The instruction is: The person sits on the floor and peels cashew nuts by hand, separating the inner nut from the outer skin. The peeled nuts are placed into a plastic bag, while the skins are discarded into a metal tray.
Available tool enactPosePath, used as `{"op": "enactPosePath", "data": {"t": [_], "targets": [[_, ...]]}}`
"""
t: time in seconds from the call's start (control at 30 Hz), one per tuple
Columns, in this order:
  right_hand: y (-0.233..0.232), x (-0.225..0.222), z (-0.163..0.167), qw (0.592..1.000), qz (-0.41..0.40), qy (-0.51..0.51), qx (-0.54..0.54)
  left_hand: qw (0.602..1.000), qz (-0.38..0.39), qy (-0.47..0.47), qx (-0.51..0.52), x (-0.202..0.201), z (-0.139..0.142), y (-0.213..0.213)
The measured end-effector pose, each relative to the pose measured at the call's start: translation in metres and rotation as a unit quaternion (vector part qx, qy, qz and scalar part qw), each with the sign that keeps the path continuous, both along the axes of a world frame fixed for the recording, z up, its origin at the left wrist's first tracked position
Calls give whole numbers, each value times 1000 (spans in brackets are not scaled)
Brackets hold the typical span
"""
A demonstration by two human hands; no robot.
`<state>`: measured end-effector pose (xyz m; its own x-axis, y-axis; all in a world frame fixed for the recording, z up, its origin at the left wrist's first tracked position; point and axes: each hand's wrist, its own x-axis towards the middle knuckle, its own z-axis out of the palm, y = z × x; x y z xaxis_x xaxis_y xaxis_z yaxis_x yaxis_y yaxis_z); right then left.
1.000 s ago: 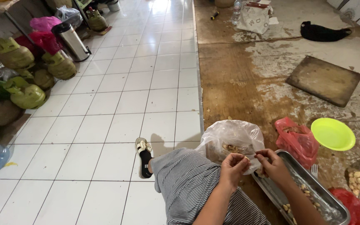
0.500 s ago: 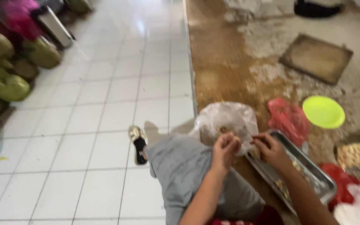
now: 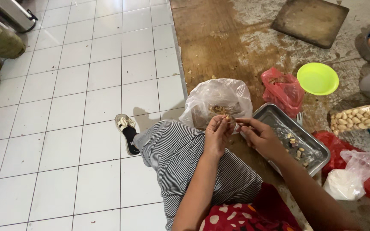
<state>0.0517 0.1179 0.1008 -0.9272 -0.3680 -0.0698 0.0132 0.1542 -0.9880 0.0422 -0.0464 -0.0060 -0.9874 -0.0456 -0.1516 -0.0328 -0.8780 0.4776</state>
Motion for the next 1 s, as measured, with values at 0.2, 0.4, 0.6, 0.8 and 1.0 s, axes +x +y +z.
{"op": "enactPosePath", "data": {"t": [0.2,0.4,0.6,0.8,1.0], "targets": [[-13,0,3,986,48,155,27,999,-9,29,-27,4,2,-1],[-19,1,10,974,30,209,80,999,3,31,-42,3,-2,0],[-18,2,14,971,33,221,85,999,0,13,-46,3,-3,-1],[-16,1,11,975,40,201,87,998,4,2,-56,1,-8,1],[-17,1,8,969,24,222,107,998,-6,2,-56,1,-11,-1]]}}
